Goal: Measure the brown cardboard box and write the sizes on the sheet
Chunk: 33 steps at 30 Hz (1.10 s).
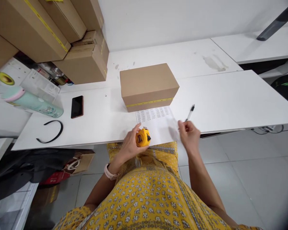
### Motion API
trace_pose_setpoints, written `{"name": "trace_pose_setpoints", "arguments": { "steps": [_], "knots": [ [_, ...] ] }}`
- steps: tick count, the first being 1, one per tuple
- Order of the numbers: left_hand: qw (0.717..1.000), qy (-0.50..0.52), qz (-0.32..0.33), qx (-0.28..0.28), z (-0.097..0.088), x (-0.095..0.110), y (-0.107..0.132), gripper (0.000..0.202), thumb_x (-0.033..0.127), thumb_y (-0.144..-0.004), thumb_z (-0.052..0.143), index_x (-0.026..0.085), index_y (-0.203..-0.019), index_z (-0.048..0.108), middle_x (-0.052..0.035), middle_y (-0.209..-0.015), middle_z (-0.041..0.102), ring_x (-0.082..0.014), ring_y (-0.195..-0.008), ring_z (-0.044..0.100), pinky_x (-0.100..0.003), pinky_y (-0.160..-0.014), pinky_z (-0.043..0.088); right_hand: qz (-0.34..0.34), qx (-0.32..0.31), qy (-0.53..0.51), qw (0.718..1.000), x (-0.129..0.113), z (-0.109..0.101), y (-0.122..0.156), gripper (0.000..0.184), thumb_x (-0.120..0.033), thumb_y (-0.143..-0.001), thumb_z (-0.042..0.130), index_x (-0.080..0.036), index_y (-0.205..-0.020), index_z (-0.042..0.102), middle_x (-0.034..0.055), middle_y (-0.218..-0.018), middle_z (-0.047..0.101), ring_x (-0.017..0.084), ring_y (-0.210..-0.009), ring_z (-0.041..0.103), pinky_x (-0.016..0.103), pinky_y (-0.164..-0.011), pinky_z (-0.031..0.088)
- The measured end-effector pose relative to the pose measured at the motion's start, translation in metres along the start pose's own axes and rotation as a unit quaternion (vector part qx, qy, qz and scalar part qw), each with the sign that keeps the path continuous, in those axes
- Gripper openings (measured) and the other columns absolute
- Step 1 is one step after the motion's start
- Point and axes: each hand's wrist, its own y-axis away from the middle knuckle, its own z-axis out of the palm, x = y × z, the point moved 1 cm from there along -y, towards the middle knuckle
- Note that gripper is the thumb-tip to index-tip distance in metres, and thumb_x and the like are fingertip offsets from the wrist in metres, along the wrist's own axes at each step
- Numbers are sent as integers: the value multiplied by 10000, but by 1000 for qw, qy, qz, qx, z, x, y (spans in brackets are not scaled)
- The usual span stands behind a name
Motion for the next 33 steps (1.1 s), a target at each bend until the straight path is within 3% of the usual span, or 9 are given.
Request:
{"name": "trace_pose_setpoints", "arguments": {
  "steps": [3,8,11,15,18,22,27,31,33],
  "knots": [
    [993,-99,-20,66,-20,-15,-15,958,317,-741,821,244,-1559,329,-133,-1301,641,-334,-1171,637,-554,-1065,482,69,70,186,978,24,-15,-46,358,-567,-942,540,-223,-866,602,51,-746,663,221,-686,587,370,-720,455],
    [970,-226,-37,76,-34,-25,-43,780,278,-788,745,207,-1492,417,-136,-1251,680,-354,-1181,644,-574,-1129,416,97,-22,311,945,41,-9,-90,505,-556,-928,554,-150,-1227,581,194,-1004,728,333,-899,657,467,-830,472],
    [962,-262,-38,61,-32,-26,-53,719,277,-804,711,194,-1468,447,-144,-1250,685,-356,-1198,637,-572,-1156,385,57,-52,326,942,45,0,-97,480,-406,-937,537,-134,-1331,572,236,-1136,723,326,-944,669,469,-853,480],
    [957,-286,-30,41,-31,-29,-59,637,272,-843,665,201,-1447,476,-145,-1253,690,-354,-1193,633,-602,-1175,351,25,-45,233,971,52,-5,-100,403,-287,-916,483,-121,-1233,668,181,-955,749,285,-859,675,468,-852,503],
    [953,-300,-8,47,-29,-27,-59,643,267,-842,681,166,-1446,485,-181,-1357,646,-387,-1285,575,-647,-1217,277,59,-27,-39,997,53,-21,-95,357,-358,-866,549,-145,-1101,712,88,-770,725,235,-722,674,440,-777,556],
    [970,-211,97,65,3,-10,-59,578,299,-923,631,155,-1462,482,-188,-1502,555,-367,-1436,473,-617,-1262,263,46,-50,-328,942,37,-45,-76,332,-382,-761,716,-195,-1035,716,68,-873,766,217,-812,742,406,-795,595],
    [972,-122,190,-64,82,22,-74,543,342,-989,575,105,-1471,497,-196,-1587,486,-315,-1542,371,-508,-1287,284,12,-72,-339,938,14,-45,-55,358,-469,-705,870,-236,-866,651,-6,-723,688,164,-676,686,328,-668,552],
    [964,-167,173,-114,114,27,-89,734,454,-982,620,57,-1558,396,-224,-1700,278,-345,-1615,182,-552,-1321,101,22,-70,-338,938,8,-15,-51,583,-809,-833,587,-249,-697,497,-83,-500,405,93,-420,423,268,-484,408],
    [958,-189,176,-127,115,25,-93,745,482,-1005,583,63,-1582,367,-209,-1706,269,-325,-1620,170,-548,-1324,52,51,-115,-333,934,7,4,-51,664,-890,-850,424,-248,-808,590,-53,-532,484,122,-475,506,290,-534,467]
  ]
}}
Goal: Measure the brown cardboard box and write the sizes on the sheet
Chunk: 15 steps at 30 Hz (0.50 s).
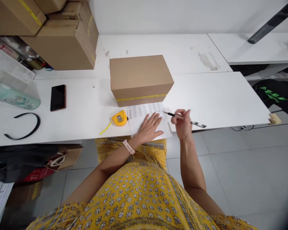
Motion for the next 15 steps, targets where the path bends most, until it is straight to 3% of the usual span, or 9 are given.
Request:
{"name": "trace_pose_setpoints", "arguments": {
  "steps": [2,4,6,9,11,15],
  "knots": [
    [1000,-22,0,-10,-2,-2,1,746,501,-1016,552,75,-1596,352,-190,-1707,282,-306,-1623,169,-527,-1328,40,36,-53,-6,998,11,11,-6,707,-889,-836,455,-235,-1000,670,18,-712,671,173,-689,662,338,-696,554],
    [999,-45,-5,-17,-4,-2,1,746,523,-1021,526,91,-1603,347,-173,-1706,296,-296,-1623,172,-515,-1330,44,49,-83,2,995,23,17,-14,645,-810,-783,651,-237,-1075,692,53,-905,748,202,-864,697,368,-825,562],
    [998,-62,-10,-20,-7,-1,1,731,543,-1025,504,115,-1601,360,-157,-1702,317,-293,-1619,188,-512,-1329,58,42,-70,40,996,34,20,-23,528,-693,-724,800,-238,-974,700,27,-872,732,186,-821,660,352,-807,541],
    [997,-72,-19,-20,-9,2,-1,690,558,-1018,513,153,-1569,416,-144,-1688,355,-293,-1597,250,-511,-1321,107,0,-21,112,994,46,19,-35,444,-650,-803,751,-227,-780,619,-23,-710,610,135,-671,532,307,-685,480],
    [997,-75,-25,-14,-9,2,-2,679,561,-1007,538,157,-1545,448,-151,-1682,363,-297,-1581,284,-503,-1315,137,-29,-17,134,990,49,19,-40,420,-622,-846,717,-227,-785,591,-30,-716,582,122,-652,494,291,-649,447],
    [997,-73,-33,-3,-7,1,-3,716,566,-983,590,127,-1533,460,-189,-1675,351,-319,-1569,297,-498,-1306,162,-43,-61,133,988,48,18,-46,403,-556,-755,813,-229,-876,609,-9,-824,646,134,-713,554,293,-673,464]
  ]
}}
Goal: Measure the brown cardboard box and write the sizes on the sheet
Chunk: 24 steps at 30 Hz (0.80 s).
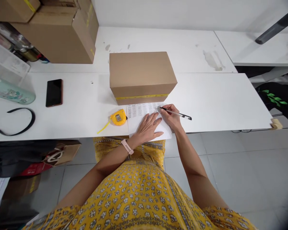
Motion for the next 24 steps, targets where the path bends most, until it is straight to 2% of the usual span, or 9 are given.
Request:
{"name": "trace_pose_setpoints", "arguments": {
  "steps": [3,6,8,15,24],
  "knots": [
    [1000,0,3,15,1,0,-1,703,560,-972,616,124,-1508,490,-201,-1655,369,-340,-1535,338,-508,-1288,199,11,4,11,1000,0,-1,-2,365,-538,-809,752,-239,-849,548,-35,-735,591,128,-649,530,285,-628,441],
    [999,-7,5,36,1,-1,-2,647,545,-971,624,129,-1459,541,-202,-1595,438,-353,-1469,407,-507,-1254,257,5,10,57,998,1,0,-3,307,-465,-887,659,-247,-789,467,-77,-602,450,109,-553,419,271,-555,344],
    [999,-11,7,46,2,-1,-3,622,537,-973,624,131,-1440,555,-202,-1563,470,-352,-1444,426,-508,-1241,275,-11,6,89,996,0,0,-3,282,-415,-891,638,-247,-769,448,-84,-570,415,105,-537,383,272,-542,299],
    [999,-12,5,51,3,-1,-3,617,539,-968,630,135,-1431,563,-205,-1557,476,-354,-1435,430,-523,-1234,275,-36,-3,130,991,-4,2,-2,225,-368,-885,589,-248,-758,448,-82,-547,434,108,-520,382,274,-529,282],
    [999,-13,4,46,1,0,-3,612,541,-966,630,133,-1420,574,-205,-1549,480,-359,-1408,451,-518,-1230,282,-32,-11,140,990,-3,3,-1,219,-353,-878,590,-251,-754,441,-82,-536,439,112,-521,382,268,-520,285]
  ]
}}
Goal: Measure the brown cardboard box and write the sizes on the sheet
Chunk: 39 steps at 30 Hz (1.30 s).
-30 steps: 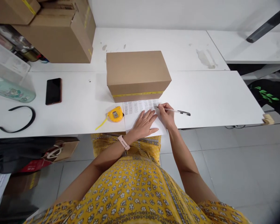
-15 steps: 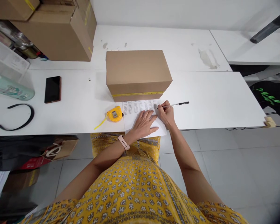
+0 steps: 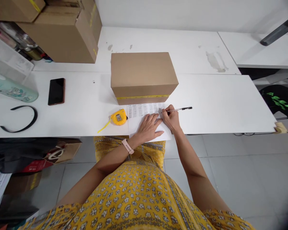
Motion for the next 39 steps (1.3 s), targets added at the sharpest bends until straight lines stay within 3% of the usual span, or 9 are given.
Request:
{"name": "trace_pose_setpoints", "arguments": {
  "steps": [19,39],
  "knots": [
    [1000,7,-5,2,-1,0,1,593,542,-962,625,163,-1414,559,-173,-1540,475,-337,-1407,435,-512,-1234,277,-6,2,13,1000,2,1,0,243,-381,-881,614,-248,-757,453,-80,-539,449,111,-521,384,263,-522,296],
    [1000,0,-1,-10,-1,0,1,606,539,-977,608,147,-1434,540,-193,-1565,460,-330,-1460,406,-509,-1247,254,-5,24,15,1000,0,-1,0,231,-375,-878,595,-247,-748,454,-80,-552,435,111,-527,372,274,-534,297]
  ]
}}
